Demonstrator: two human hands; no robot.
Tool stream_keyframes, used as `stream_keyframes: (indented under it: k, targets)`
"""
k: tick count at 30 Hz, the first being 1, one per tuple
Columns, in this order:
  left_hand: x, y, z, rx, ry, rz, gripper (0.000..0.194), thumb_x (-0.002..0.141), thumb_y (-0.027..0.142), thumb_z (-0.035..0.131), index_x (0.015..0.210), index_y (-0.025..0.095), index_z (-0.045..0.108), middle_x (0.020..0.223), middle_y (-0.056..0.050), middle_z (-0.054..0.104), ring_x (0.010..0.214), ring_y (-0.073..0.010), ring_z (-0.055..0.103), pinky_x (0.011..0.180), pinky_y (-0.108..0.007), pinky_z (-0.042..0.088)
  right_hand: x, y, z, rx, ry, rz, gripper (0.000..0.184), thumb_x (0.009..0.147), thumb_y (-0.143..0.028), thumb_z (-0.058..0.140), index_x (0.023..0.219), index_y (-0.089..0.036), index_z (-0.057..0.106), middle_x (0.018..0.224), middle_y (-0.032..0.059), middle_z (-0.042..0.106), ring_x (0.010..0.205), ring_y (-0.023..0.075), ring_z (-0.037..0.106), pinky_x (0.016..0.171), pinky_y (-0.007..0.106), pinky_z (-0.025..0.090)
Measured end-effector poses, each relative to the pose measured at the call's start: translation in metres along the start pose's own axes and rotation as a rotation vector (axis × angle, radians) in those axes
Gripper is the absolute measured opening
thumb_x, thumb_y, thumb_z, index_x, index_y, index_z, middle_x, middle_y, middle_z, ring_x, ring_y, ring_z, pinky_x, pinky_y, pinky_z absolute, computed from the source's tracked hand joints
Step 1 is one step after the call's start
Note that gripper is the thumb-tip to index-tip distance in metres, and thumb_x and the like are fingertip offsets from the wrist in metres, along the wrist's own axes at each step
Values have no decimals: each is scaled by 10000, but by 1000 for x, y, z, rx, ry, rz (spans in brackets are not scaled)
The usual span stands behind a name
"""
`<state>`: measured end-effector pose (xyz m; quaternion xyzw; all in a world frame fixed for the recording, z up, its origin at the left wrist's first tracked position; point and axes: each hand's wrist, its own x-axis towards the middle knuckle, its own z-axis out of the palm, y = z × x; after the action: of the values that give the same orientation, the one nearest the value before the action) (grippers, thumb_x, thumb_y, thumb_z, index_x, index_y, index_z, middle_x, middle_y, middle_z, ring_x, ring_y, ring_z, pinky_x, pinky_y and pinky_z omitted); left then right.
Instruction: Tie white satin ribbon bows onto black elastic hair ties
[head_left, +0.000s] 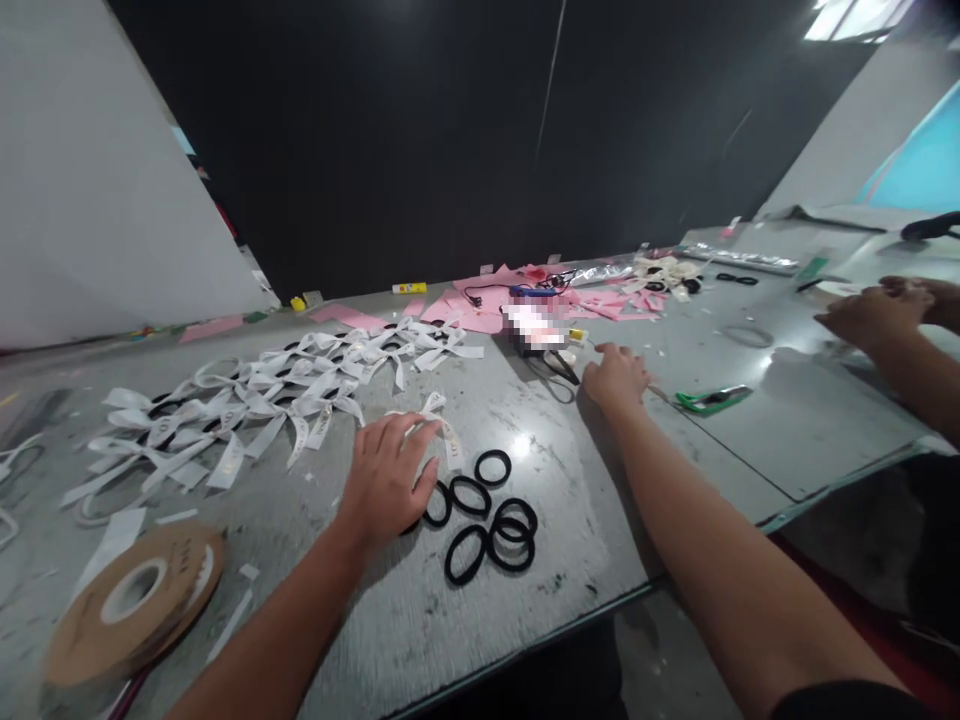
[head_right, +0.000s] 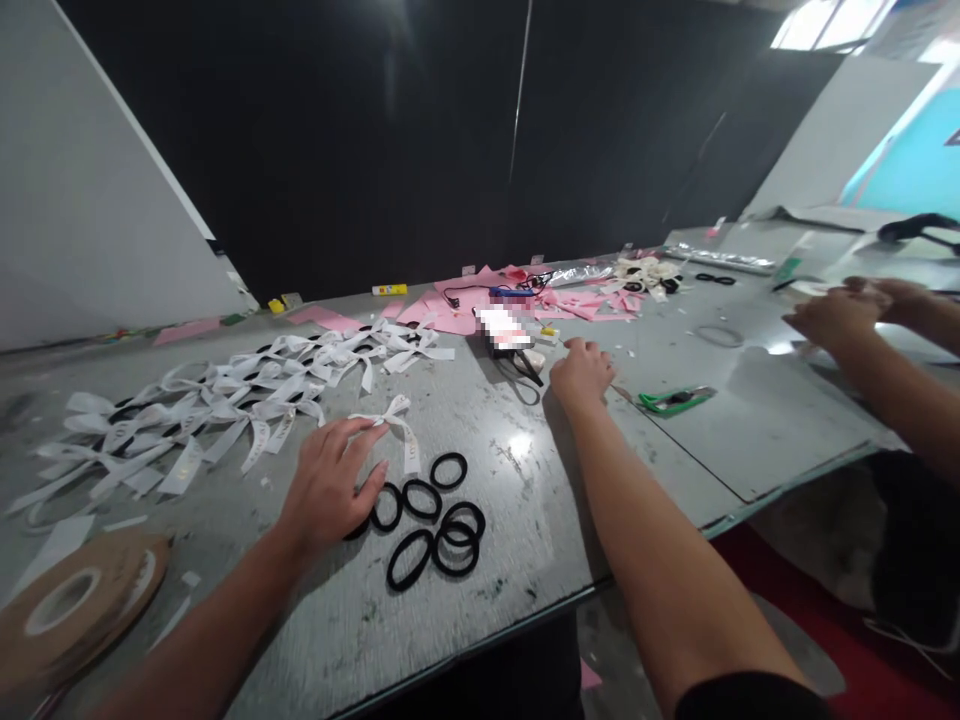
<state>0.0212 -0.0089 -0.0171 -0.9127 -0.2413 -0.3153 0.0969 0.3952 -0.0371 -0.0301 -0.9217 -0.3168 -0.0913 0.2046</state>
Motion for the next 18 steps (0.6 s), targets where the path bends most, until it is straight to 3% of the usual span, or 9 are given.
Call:
stream_keyframes:
  k: [5,11,14,18]
  targets:
    - [-2,-3,2,-7,10,11,379,899,198,542,1275,153,527,1189,-140,599,1116,-290,535,967,-459,411,51,1,2,-12,-78,-141,497,867,-269,472,1357,-191,507,1399,180,493,1256,360,442,999,496,360]
    - [2,-3,3,15,-1,2,390,889,167,537,1279,156,526,1178,-143,609,1101,-286,548,956,-460,424,112,-11,25,5,-217,-316,563,854,-268,542,1409,-207,468,1486,157,450,1362,345,356,1073,592,266]
    - [5,-2,2,1,20,-13,388,890,166,537,1278,165,525,1149,-135,622,1071,-274,561,946,-451,434,123,-23,31,43,-190,-323,507,834,-199,562,1340,-171,529,1418,189,514,1343,342,386,1082,610,216]
    - [5,-3,0,-17,25,-15,380,898,176,540,1278,173,527,1136,-127,628,1057,-268,565,953,-446,425,118,-32,30,101,-119,-214,303,778,-169,634,1072,-97,657,1216,257,605,1240,398,476,1029,613,274]
